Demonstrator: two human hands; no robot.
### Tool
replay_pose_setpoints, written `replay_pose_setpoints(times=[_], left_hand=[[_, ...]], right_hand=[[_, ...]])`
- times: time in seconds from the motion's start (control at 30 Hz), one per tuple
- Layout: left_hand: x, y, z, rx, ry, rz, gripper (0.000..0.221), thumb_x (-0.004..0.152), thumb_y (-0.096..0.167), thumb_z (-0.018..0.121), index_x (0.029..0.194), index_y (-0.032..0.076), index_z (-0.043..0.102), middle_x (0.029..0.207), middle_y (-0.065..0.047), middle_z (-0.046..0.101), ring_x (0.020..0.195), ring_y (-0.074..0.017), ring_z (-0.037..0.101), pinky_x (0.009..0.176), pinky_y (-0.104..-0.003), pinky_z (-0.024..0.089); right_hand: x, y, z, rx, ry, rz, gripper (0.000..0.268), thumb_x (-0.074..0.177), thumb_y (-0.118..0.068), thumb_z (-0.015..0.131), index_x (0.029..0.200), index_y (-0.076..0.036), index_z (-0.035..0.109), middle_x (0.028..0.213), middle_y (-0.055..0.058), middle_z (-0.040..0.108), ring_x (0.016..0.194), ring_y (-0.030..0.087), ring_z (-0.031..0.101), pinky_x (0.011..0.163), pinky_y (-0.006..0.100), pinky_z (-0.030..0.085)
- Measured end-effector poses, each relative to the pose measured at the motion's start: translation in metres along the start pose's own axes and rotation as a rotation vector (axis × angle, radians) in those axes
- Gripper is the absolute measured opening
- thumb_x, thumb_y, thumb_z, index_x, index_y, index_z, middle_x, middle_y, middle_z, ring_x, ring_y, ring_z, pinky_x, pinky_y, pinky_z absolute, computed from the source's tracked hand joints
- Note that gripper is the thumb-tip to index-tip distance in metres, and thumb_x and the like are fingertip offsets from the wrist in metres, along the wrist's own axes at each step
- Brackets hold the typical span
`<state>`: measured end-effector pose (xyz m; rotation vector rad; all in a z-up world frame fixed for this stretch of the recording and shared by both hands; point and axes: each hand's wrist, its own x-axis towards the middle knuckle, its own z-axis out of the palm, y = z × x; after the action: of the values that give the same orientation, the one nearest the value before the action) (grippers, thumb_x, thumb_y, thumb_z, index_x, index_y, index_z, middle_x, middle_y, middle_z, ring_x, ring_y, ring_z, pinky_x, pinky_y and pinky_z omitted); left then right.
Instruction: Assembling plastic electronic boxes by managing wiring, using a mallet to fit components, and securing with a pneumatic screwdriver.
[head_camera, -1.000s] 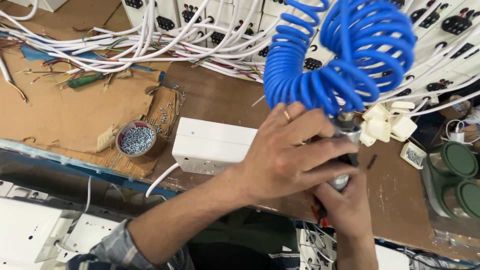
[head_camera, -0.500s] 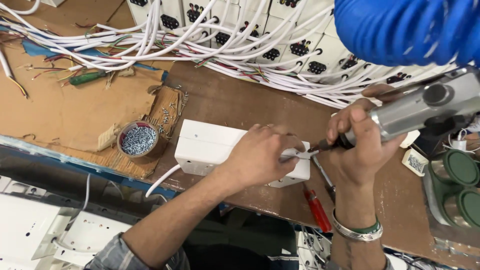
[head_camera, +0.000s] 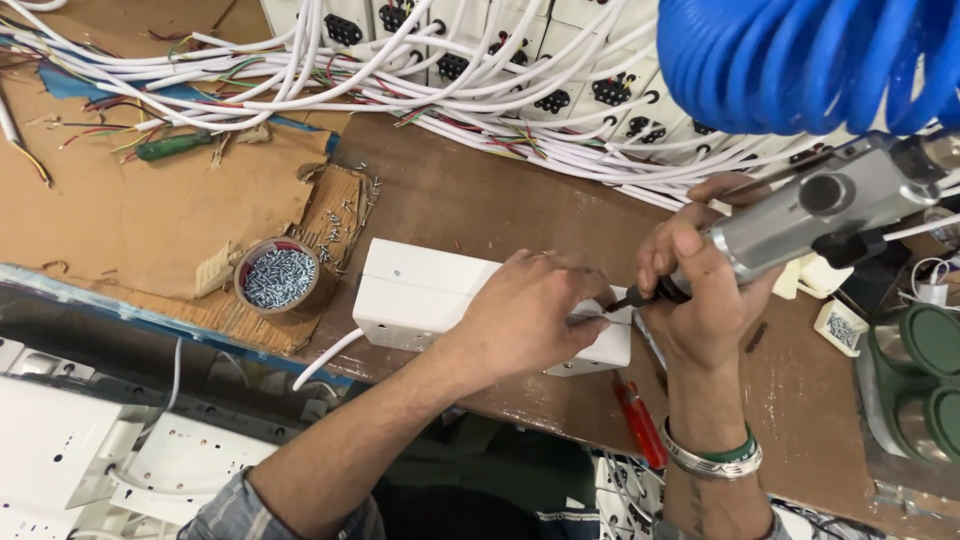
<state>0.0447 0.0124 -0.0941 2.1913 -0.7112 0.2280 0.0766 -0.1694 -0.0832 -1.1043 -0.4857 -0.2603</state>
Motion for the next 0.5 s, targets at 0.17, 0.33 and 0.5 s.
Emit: replay_pose_setpoints(times=[0.17,0.33,0.5], left_hand=[[0.001,0.0,0.001,-0.011,0.001,0.002,0.02,0.08,0.024,0.078,0.096,0.012,0.076,0.101,-0.006,0.072,0.099,-0.0299,0.068,0.088,-0.047,0.049],[0.003,-0.003,0.007,-0.008,0.013,-0.011,0.016,0.082,0.024,0.077,0.092,0.012,0.077,0.096,-0.004,0.073,0.097,-0.0284,0.07,0.086,-0.046,0.05],[0.003,-0.003,0.006,0.012,0.015,0.003,0.017,0.083,0.025,0.076,0.094,0.012,0.077,0.096,-0.005,0.074,0.094,-0.0299,0.069,0.084,-0.047,0.049]], right_hand=[[0.007,0.004,-0.018,0.163,-0.26,0.101,0.039,0.097,-0.01,0.074,0.126,0.0,0.05,0.07,0.007,0.053,0.058,0.013,0.049,0.053,0.025,0.042],[0.006,0.01,-0.02,0.116,-0.209,0.131,0.038,0.096,-0.008,0.079,0.116,-0.003,0.047,0.073,0.008,0.053,0.059,0.013,0.048,0.052,0.026,0.042],[0.006,0.0,-0.004,0.031,-0.189,0.092,0.043,0.094,-0.011,0.077,0.126,0.0,0.05,0.073,0.007,0.053,0.059,0.013,0.049,0.052,0.026,0.043]])
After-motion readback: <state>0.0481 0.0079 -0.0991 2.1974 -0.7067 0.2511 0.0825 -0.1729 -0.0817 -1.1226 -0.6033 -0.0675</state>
